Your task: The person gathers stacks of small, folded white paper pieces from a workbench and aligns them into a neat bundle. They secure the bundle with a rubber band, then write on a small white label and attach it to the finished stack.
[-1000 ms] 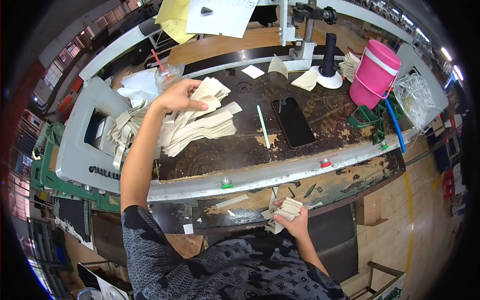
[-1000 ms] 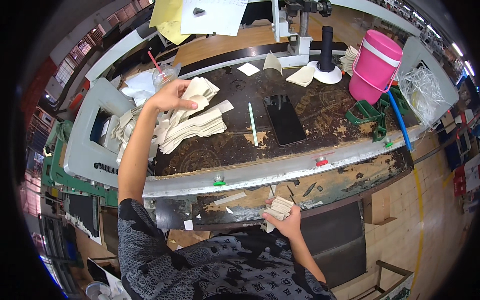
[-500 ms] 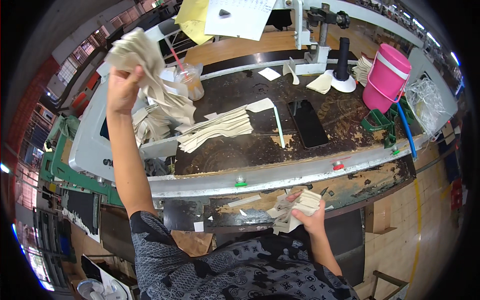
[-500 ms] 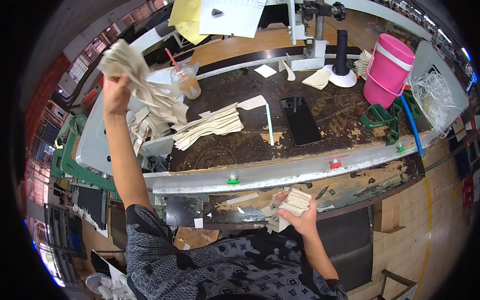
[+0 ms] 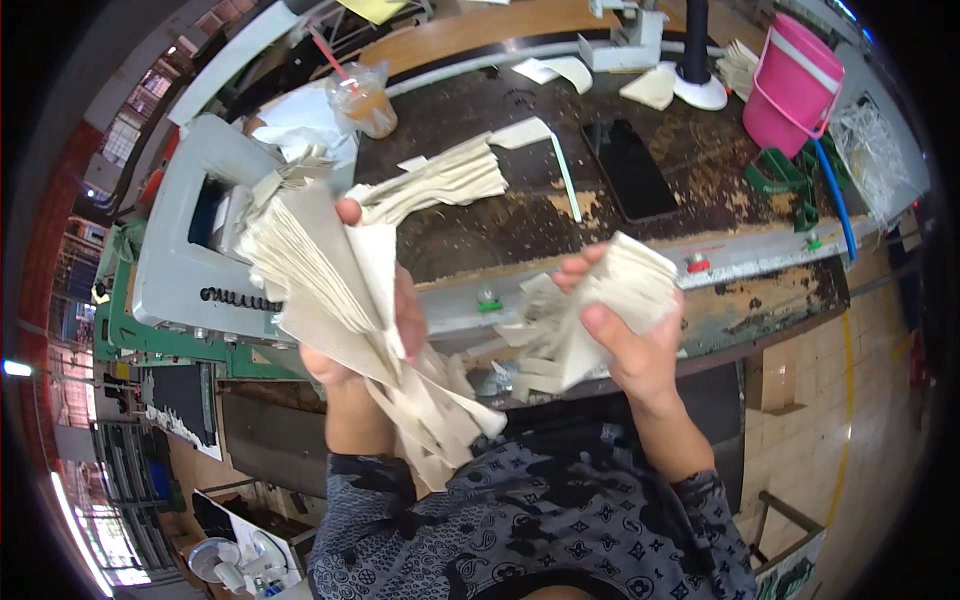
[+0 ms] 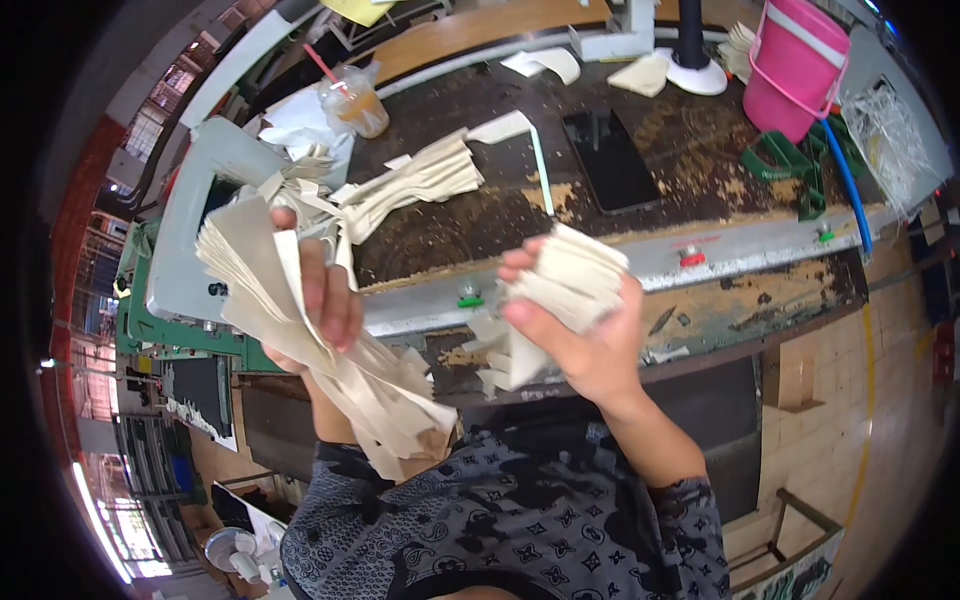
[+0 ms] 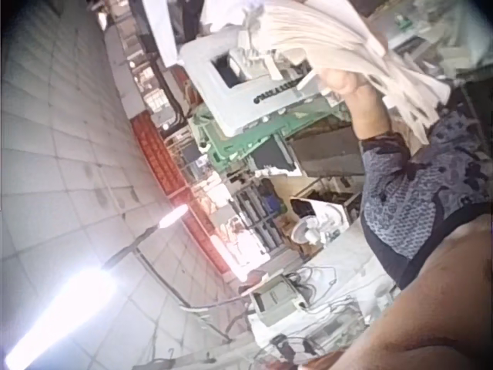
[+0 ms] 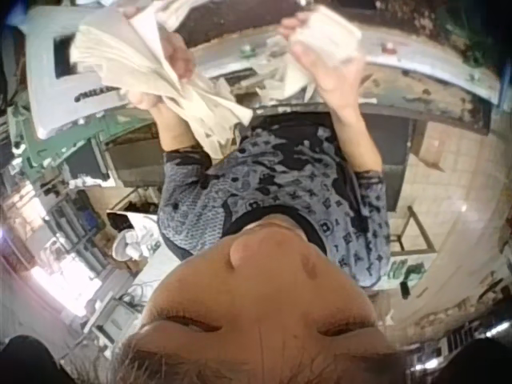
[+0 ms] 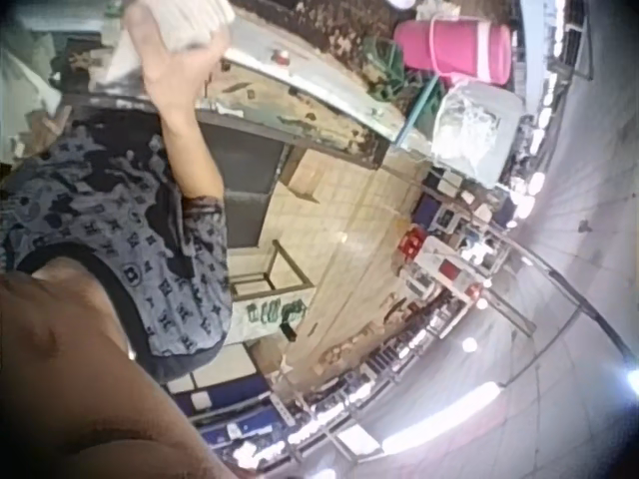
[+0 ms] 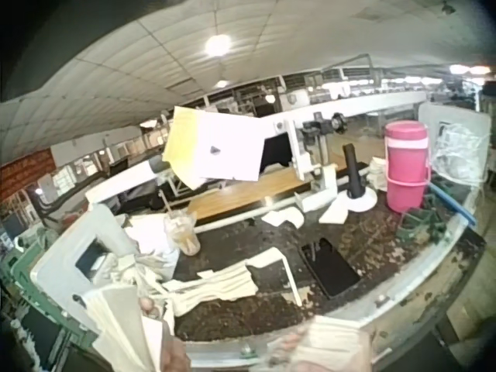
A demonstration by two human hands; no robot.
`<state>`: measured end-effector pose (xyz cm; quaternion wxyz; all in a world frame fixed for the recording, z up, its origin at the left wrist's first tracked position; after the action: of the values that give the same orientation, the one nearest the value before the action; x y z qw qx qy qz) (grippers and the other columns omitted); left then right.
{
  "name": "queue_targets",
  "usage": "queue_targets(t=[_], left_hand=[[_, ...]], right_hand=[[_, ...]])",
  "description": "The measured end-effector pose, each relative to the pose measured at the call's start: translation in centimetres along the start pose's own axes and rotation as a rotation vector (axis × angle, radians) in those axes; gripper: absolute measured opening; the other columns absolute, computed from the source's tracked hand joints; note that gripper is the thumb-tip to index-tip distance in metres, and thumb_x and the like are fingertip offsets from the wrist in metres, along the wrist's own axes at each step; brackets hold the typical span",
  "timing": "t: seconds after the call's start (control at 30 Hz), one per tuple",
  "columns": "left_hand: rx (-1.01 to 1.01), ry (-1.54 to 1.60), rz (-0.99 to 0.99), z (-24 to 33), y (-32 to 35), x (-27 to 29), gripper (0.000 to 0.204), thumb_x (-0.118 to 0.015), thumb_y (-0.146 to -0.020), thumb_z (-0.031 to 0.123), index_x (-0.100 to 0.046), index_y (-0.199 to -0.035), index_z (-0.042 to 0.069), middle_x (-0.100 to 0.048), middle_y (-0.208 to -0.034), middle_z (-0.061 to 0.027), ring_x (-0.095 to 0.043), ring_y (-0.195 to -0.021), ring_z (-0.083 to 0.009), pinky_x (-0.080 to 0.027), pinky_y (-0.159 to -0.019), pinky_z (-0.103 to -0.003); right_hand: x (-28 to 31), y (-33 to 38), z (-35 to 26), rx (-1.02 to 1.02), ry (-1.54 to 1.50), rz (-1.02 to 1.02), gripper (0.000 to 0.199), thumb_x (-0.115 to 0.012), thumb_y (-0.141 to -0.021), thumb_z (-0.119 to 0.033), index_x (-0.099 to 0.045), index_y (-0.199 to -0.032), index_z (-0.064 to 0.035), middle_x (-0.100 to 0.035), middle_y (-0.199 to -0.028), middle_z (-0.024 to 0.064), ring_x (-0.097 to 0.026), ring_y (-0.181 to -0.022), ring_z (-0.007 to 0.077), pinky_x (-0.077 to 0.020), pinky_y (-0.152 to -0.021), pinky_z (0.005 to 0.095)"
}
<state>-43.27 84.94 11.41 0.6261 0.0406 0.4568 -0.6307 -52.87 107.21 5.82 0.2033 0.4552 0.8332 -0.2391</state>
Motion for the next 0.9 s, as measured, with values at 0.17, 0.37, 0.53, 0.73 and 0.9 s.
queue_targets(t=[0.17, 0.37, 0.53, 0.73, 0.9], left_hand=[[0.132, -0.29, 0.322, -6.0, 6.0, 1.2, 0.087, -0.082, -0.082, 0.014, -0.03, -0.151, -0.002, -0.063, -0.11, -0.0186, -0.069, -0.088, -0.029, -0.06, -0.072, -0.038], [0.281, -0.496, 0.373, -9.1, 10.0, 1.3, 0.067, -0.085, -0.084, 0.02, -0.05, -0.135, -0.008, -0.066, -0.121, -0.0154, -0.067, -0.108, -0.0233, -0.054, -0.098, -0.037], [0.211, -0.581, 0.239, -10.3, 9.7, 1.1, 0.035, -0.075, -0.086, 0.004, -0.064, -0.116, -0.01, -0.069, -0.117, -0.0146, -0.067, -0.101, -0.0183, -0.052, -0.09, -0.032], [0.205, -0.795, 0.214, -10.0, 10.3, 1.3, 0.028, -0.073, -0.08, 0.005, -0.07, -0.104, -0.009, -0.07, -0.112, -0.017, -0.068, -0.101, -0.022, -0.052, -0.09, -0.034], [0.1, -0.99, 0.198, -9.8, 9.9, -1.0, 0.037, -0.078, -0.075, 0.011, -0.07, -0.106, -0.008, -0.073, -0.102, -0.0158, -0.068, -0.1, -0.026, -0.052, -0.091, -0.038]], right_hand=[[-0.8, 0.1, 3.1, -0.163, 0.049, 0.066, 0.048, -0.085, -0.083, -0.004, -0.063, -0.125, 0.0042, -0.074, -0.115, 0.0129, -0.07, -0.105, 0.0154, -0.0569, -0.093, 0.0316], [1.5, 2.0, 6.6, -0.129, 0.086, 0.054, 0.05, -0.081, -0.089, -0.006, -0.058, -0.132, 0.004, -0.072, -0.123, 0.0124, -0.068, -0.115, 0.0174, -0.0539, -0.1, 0.0333], [2.7, 3.0, 8.4, -0.099, 0.037, 0.017, 0.056, -0.082, -0.089, -0.012, -0.055, -0.135, 0.0044, -0.07, -0.127, 0.0138, -0.067, -0.118, 0.0197, -0.0532, -0.103, 0.0345], [2.3, 3.8, 7.6, -0.118, 0.012, 0.096, 0.074, -0.086, -0.084, -0.037, -0.053, -0.135, 0.0053, -0.067, -0.129, 0.0173, -0.066, -0.12, 0.0231, -0.0522, -0.105, 0.0363], [1.5, 4.4, 6.5, -0.172, -0.005, 0.06, 0.107, -0.082, -0.075, -0.063, -0.042, -0.146, 0.0055, -0.059, -0.137, 0.0205, -0.061, -0.127, 0.0283, -0.0513, -0.107, 0.0436]])
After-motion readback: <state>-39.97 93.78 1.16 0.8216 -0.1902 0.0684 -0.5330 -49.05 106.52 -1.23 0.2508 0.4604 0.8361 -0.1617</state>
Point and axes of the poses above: each hand's wrist, its own y-axis away from the middle knuckle, its own x-axis out of the back of the hand, z = x × y, the point moved 3 cm from there along -y, towards the middle knuckle
